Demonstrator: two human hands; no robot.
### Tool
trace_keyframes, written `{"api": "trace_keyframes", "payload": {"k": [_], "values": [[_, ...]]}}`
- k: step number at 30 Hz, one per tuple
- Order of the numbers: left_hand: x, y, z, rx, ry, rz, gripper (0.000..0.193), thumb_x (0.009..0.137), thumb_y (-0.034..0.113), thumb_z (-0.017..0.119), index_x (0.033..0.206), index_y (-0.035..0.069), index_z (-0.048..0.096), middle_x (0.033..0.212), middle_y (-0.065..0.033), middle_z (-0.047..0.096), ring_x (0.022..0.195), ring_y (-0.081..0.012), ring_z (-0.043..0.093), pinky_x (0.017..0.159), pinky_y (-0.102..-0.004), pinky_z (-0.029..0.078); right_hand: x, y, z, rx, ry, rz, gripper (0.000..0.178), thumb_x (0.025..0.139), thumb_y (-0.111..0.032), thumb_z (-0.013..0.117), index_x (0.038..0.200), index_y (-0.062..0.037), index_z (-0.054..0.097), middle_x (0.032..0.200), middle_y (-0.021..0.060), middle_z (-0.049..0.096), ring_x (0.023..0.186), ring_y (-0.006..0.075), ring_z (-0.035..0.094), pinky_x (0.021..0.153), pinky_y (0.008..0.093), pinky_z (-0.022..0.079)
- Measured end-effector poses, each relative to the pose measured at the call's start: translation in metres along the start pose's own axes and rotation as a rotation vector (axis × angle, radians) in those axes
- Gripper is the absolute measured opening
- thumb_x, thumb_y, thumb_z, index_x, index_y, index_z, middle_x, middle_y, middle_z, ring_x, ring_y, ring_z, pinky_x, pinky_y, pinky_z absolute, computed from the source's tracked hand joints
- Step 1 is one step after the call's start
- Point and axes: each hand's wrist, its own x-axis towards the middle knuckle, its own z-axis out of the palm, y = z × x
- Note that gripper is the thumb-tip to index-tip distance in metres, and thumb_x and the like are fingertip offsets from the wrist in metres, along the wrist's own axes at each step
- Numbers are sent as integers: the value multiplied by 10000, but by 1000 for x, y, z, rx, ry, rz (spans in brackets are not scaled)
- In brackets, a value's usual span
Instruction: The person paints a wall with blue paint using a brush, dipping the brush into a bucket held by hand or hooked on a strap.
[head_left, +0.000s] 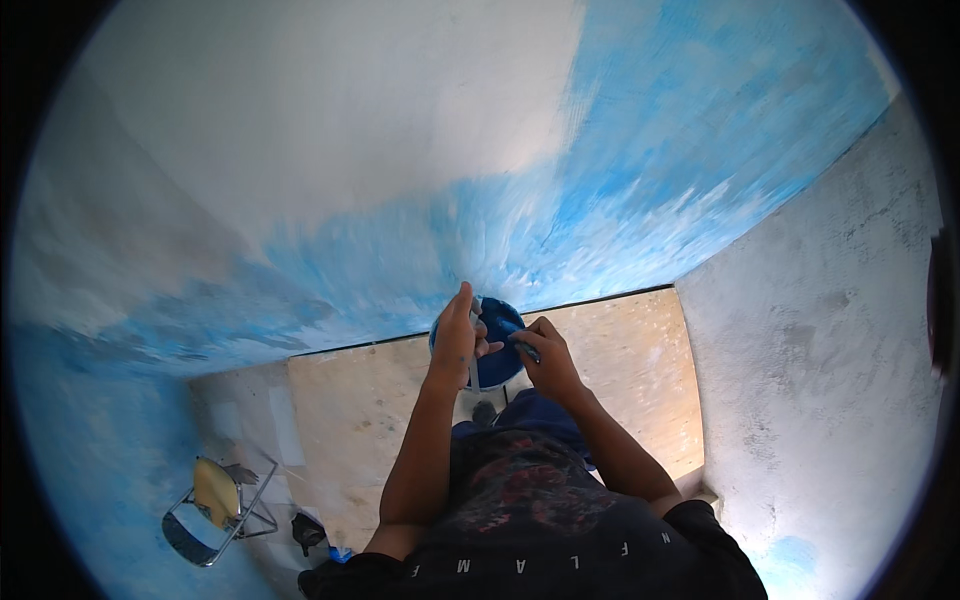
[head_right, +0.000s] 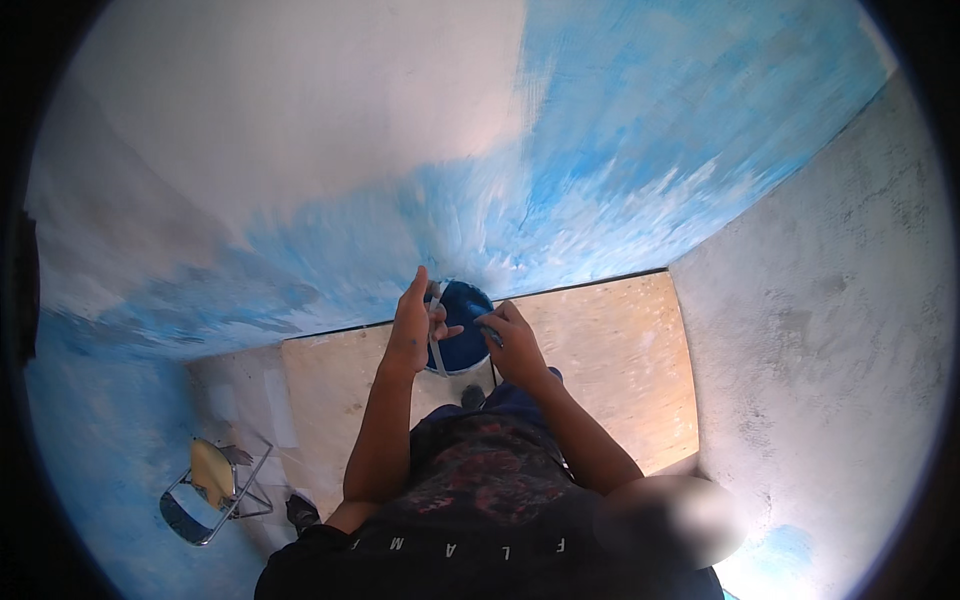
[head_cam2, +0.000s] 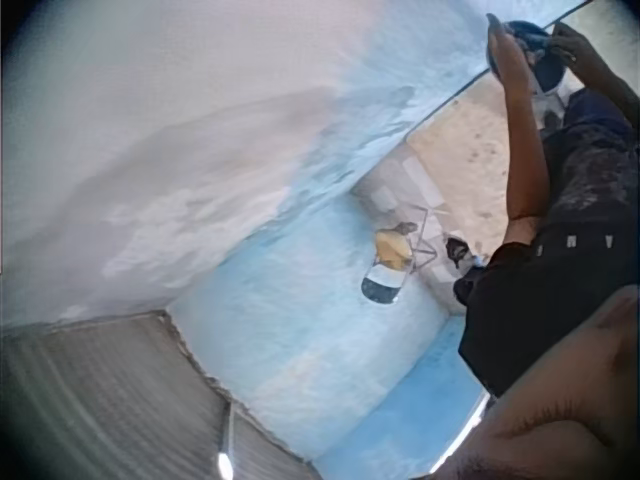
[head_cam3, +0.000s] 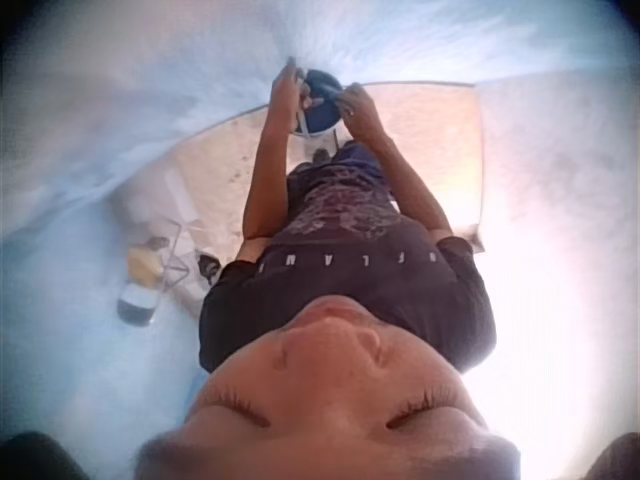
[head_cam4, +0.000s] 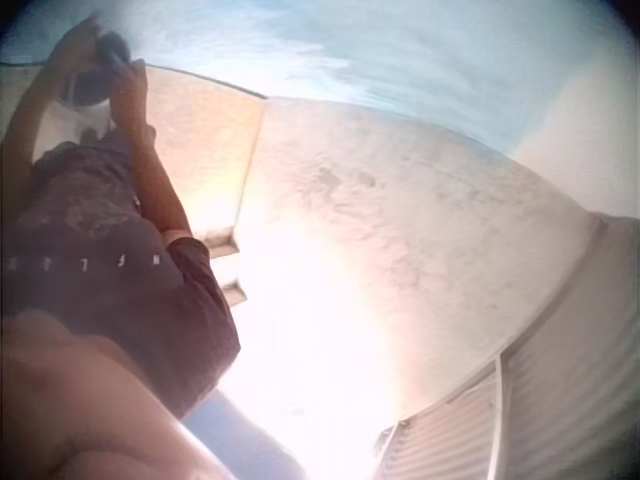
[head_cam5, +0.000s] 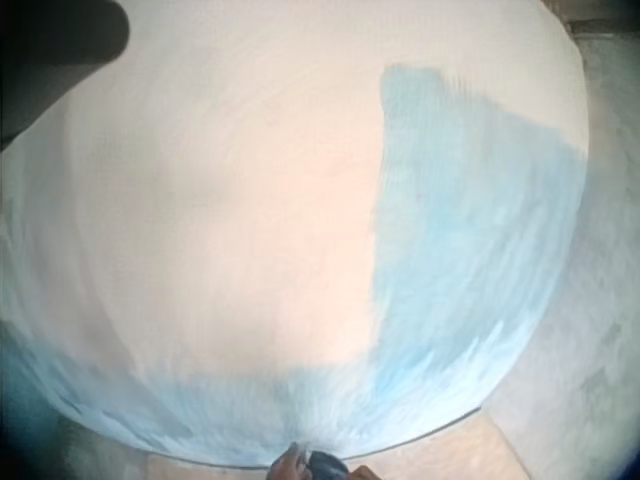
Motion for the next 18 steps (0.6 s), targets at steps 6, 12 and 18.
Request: {"api": "trace_keyframes", "payload": {"k": [6,12,18], "values": [[-15,11,10,-420,-66,-111,356,1039,451,531,883,132,528,624,37,351,446,-98,306,784,-337,522,-4,-1,1,-61,115,-52,221,889,33,699,1107,2,716,1086,159,638,1022,368,671,870,432,543],[-12,4,5,-498,-40,-93,314,1027,388,552,883,110,526,621,19,351,452,-105,322,855,-328,516,-3,5,-7,-41,246,-63,216,890,24,704,1105,9,710,1074,169,651,993,373,678,848,424,549],[-14,8,12,-509,-62,-85,297,1014,367,571,897,101,511,621,6,355,456,-115,317,785,-306,509,5,4,-20,-50,362,-72,205,894,37,714,1098,43,708,1027,174,664,921,346,695,795,393,559]]}}
